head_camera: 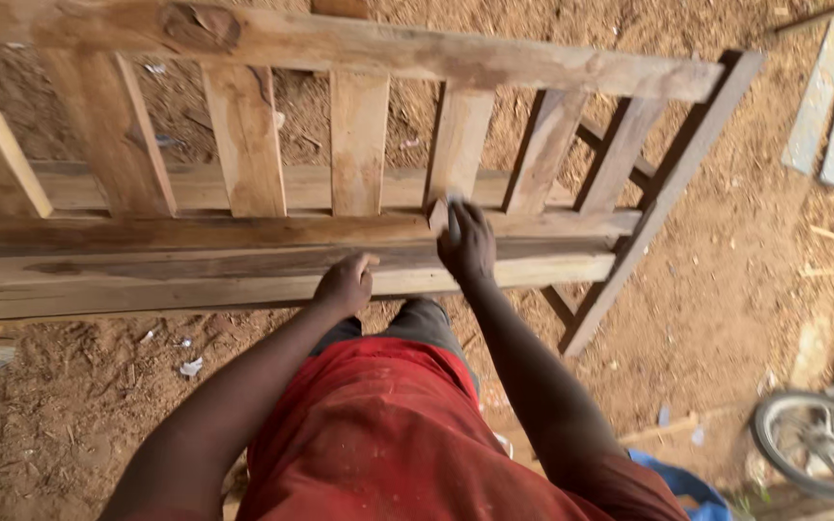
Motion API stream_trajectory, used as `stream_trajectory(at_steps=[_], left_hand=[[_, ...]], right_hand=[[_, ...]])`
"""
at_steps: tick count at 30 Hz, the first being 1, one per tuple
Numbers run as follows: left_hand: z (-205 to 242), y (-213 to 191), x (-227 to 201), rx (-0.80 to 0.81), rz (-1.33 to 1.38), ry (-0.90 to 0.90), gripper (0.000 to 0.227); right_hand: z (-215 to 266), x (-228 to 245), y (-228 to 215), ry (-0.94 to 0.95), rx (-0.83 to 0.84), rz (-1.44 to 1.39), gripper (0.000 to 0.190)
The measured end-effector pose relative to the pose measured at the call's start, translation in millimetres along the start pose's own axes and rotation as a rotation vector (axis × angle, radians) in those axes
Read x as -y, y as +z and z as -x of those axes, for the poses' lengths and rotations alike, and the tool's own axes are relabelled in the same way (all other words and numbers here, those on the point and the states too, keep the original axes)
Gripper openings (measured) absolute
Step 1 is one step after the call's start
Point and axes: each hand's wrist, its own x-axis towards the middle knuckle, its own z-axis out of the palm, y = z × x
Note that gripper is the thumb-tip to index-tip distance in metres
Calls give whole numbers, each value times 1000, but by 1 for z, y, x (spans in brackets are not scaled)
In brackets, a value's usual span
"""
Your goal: The person applies a substance to a wooden board and then sands the slats and frame of a wooden bench using a hand-held sanding block.
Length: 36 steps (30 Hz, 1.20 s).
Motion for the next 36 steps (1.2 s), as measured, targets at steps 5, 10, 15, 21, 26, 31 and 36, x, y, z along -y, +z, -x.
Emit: stream_trajectory(at_steps=[5,10,15,21,26,31,36], left_hand=[[-17,-5,-18,152,23,-120,29],[-23,-15,-31,177,35,-186,29],[-29,-7,-18,107,29,-105,28],[-39,-7,-24,164,-4,-187,30],[-45,-8,-35,150,-84,-137,32],[-80,-13,-65,211,-261,-130,36],[-110,-13,-105,384,-578,-152,53]], right_hand=[[-19,33,9,269,201,-18,42],[15,38,32,260,150,-85,44],[27,34,69,307,195,-159,41],[41,2,76,367,136,-260,38],[-1,-25,33,394,27,-242,40],[6,-5,40,436,148,-246,37],[31,-2,83,423,473,-309,34]])
